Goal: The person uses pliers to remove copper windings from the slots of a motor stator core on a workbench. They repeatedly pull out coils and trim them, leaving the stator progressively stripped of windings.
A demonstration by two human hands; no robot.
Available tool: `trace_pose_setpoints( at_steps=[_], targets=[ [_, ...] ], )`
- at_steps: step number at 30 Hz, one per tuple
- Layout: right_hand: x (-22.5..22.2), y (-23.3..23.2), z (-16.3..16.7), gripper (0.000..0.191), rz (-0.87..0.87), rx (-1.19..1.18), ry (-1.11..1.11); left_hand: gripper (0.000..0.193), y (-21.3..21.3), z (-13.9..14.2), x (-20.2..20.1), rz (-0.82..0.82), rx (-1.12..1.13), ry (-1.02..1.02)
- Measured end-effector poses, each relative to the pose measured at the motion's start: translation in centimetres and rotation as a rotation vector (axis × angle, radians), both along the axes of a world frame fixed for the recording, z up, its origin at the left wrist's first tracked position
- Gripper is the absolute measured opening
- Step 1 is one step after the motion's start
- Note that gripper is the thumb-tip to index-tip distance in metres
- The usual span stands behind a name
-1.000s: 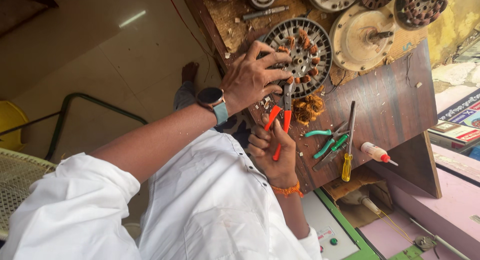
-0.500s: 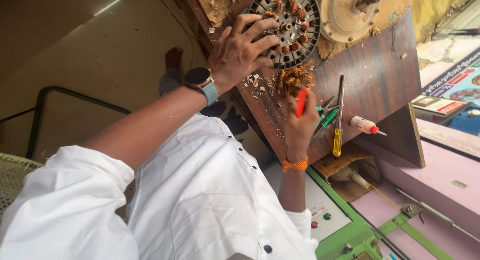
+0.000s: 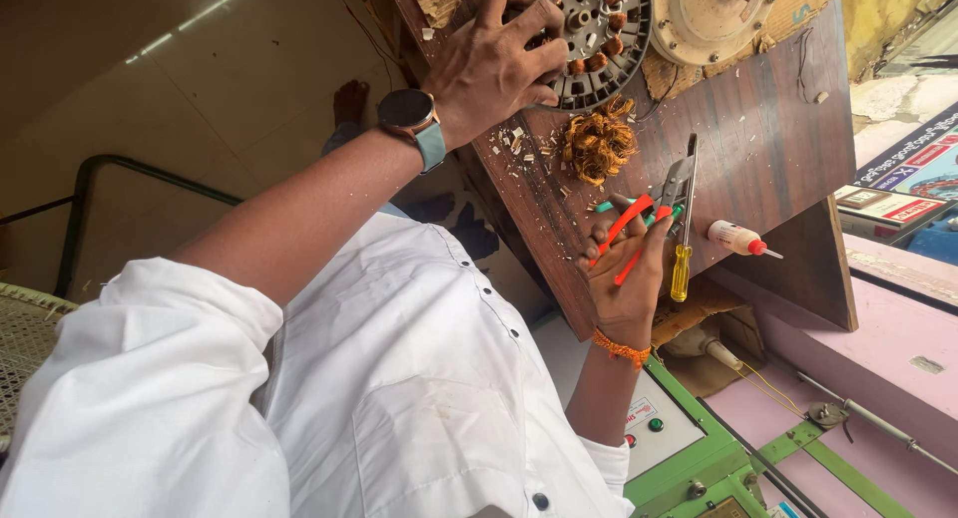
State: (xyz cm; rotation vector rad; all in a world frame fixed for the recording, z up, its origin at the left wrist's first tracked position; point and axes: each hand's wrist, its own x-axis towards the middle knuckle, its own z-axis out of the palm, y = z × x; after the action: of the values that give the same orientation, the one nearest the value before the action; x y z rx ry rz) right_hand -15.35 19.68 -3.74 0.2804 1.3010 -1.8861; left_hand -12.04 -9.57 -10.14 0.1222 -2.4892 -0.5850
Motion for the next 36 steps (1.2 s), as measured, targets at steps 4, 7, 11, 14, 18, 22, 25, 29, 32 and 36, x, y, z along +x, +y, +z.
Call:
trace_pose_setpoints(
  at_steps=[4, 7, 11, 14, 18, 22, 25, 29, 32, 36],
  targets=[
    [0.6, -0.4, 1.6, 0.079, 0.186, 0.172, 0.392, 0.039, -0.4, -0.1, 0.0, -0.036, -0.001, -0.012],
    [1.5, -0.9, 2.8, 0.084, 0.137, 0.370, 1.054, 0.040, -0.8, 0.0, 0.2, -0.029, -0.004, -0.012],
    [-0.2, -4.7, 2.6, 0.053, -0.011, 0.463, 1.633, 0.033, -1.7, 0.2, 0.1, -0.087, 0.064, -0.034],
    [-3.4, -7.8, 2.0, 0.055, 0.487, 0.937, 1.713, 0.033, -2.5, 0.3, -0.2, -0.096, 0.078, -0.044],
    [-3.9, -8.2, 2.3, 0.064, 0.628, 1.012, 1.497, 0.036, -3.0, -0.1, -0.7, -0.088, 0.072, -0.003],
    [-2.9, -8.5, 2.2, 0.064, 0.496, 0.807, 1.687, 0.039, -2.6, -0.7, -0.2, -0.071, 0.037, 0.022],
    [-3.3, -8.9, 2.7, 0.061, 0.607, 0.992, 1.515, 0.041, -3.0, -0.2, -0.2, -0.083, 0.068, -0.047],
    [-2.7, -7.3, 4.4, 0.050, 0.370, 0.198, 0.678, 0.063, -2.3, 1.4, 1.2, -0.129, 0.094, 0.073],
    [-1.8, -5.8, 4.7, 0.046, 0.172, 0.031, 0.360, 0.041, 3.6, 2.2, 3.3, -0.023, 0.249, 0.046],
    [-1.2, -5.6, 3.1, 0.040, -0.011, 0.224, 0.463, 0.064, 11.6, 1.7, 2.2, -0.430, 1.594, -0.309]
  ],
)
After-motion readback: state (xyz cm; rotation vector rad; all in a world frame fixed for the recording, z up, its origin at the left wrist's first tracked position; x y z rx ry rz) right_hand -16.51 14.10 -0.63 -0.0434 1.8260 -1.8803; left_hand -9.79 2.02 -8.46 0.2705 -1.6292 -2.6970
